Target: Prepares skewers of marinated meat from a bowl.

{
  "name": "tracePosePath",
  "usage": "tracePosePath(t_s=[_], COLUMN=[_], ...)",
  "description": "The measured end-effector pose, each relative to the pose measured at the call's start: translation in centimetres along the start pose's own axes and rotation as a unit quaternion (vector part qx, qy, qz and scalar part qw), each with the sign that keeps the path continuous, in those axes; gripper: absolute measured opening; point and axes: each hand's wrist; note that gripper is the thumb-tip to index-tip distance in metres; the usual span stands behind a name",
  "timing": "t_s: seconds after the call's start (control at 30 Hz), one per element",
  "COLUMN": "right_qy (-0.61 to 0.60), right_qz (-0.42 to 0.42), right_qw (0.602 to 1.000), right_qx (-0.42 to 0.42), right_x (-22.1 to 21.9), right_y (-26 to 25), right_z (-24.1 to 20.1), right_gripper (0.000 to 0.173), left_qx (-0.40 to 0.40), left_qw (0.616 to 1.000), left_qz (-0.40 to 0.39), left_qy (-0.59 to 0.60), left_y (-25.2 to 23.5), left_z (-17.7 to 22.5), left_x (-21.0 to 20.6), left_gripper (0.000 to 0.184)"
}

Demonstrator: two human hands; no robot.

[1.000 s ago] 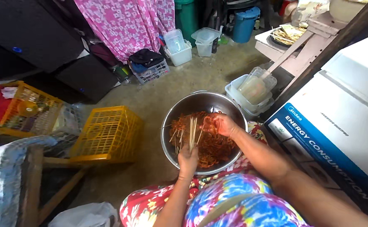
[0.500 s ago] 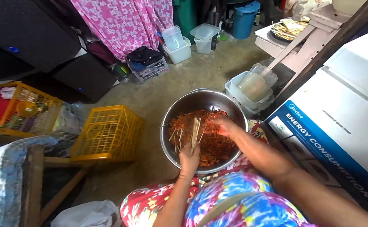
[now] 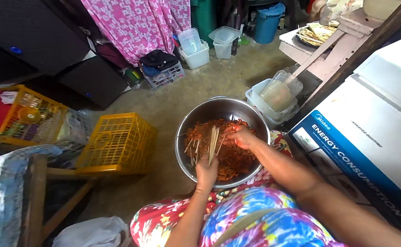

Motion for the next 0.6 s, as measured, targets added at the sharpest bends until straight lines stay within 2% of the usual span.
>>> tracePosePath(t_s=[0.1,0.23,0.3,0.43,0.6], right_qy=[0.033,0.247,0.375,0.566,0.677], right_qz=[0.041,0.002,-0.069,-0.217,-0.284], right_qw=[0.999,0.968,0.924,0.792,0.679], right_qx=[0.004,0.035,0.039,0.066,0.027], right_x=[0.4,1.5,1.3,-0.2,-2.8], right_y=[-0.7,-1.2,-1.2,-1.4,-0.7], right_z=[0.3,1.1,1.4,3.2,4.5], right_gripper=[0.026,0.024,0.021,0.023,0.025], left_qx=[-0.005,-0.01,-0.012,-0.005,-0.004], left_qw=[1.0,0.999,0.998,0.996,0.996], left_qz=[0.004,0.024,0.035,0.045,0.047], left_qy=[0.012,0.04,0.055,0.072,0.078], left_y=[0.0,0.1,0.1,0.3,0.3], left_z=[-0.1,0.0,0.1,0.4,0.5], left_x=[-0.1,-0.2,-0.2,-0.2,-0.2], left_gripper=[0.017,0.017,0.016,0.016,0.015])
Point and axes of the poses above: each hand's wrist, its own y-axis away from the middle knuckle, its own x-axis out of the back of the hand, z = x × y, and after that the axes turned 5 degrees about x, right-handed
